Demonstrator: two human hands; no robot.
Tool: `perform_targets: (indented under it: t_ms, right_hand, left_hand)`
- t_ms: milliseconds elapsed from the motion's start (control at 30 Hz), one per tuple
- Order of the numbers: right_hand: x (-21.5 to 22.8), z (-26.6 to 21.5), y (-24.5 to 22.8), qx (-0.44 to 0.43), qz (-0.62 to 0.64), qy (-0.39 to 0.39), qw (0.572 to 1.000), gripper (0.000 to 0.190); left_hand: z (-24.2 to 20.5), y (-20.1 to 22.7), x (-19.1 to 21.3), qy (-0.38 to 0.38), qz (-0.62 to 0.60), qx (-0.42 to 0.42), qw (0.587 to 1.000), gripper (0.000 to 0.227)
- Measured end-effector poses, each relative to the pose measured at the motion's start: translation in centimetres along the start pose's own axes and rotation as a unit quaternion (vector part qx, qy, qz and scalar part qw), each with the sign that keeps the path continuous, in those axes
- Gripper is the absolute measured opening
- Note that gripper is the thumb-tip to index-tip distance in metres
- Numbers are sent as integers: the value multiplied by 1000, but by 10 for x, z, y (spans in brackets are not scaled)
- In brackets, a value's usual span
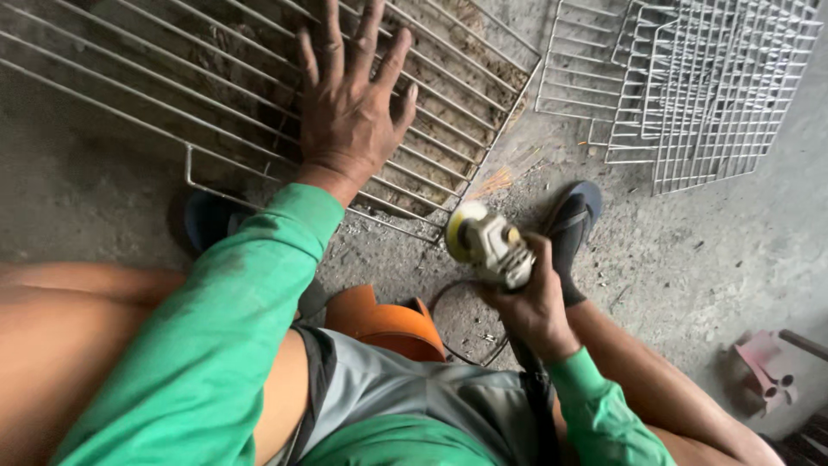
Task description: The person uses an angle grinder to smooth the surface of a rectangular metal grate. They hold the grate with one hand and move the grinder along the bars, generating sparks. The person repositions the grate several times to access different sections.
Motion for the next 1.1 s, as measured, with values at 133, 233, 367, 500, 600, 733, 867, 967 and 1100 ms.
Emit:
perform_targets:
  t_ms: [133,233,367,500,600,733,867,967,1100]
  right_hand:
    - [0,31,6,-123,428,-90,891,72]
    - [51,51,-29,-7,-170,165,972,71]
    - [57,27,-53,109,23,128,985,79]
    - [38,-16,-50,207,-122,104,965,86]
    - [7,-37,-50,266,-298,117,909,88]
    - [-30,-62,-50,271,-439,149,843,89]
    - [-28,-48,-71,309,-411,183,838,74]
    - [1,4,-96,311,-398,202,839,62]
    - [41,58,-147,329,-360,211,847,80]
  left_hand:
    - [2,1,-2,-19,-29,7,999,56]
    - [5,0,-4,-67,-53,25,996,56]
    - [10,-1,3,-93,-83,46,991,65]
    - [20,3,7,-40,-41,41,998,59]
    - [13,4,8,-27,-38,44,998,60]
    - [9,3,8,-16,-33,39,999,57]
    - [13,4,15,19,-24,26,999,59]
    - [11,5,14,4,-36,36,999,58]
    - [14,3,10,-24,-50,45,997,60]
Point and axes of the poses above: each hand's wrist, its own z-axis towards the middle knuckle, its own x-axis out of the back of the hand, y = z × x, the point moved 9 cm from there along z, towards the middle knuckle, and after that the axes turned 10 degrees about -x, right-handed, at the moved point
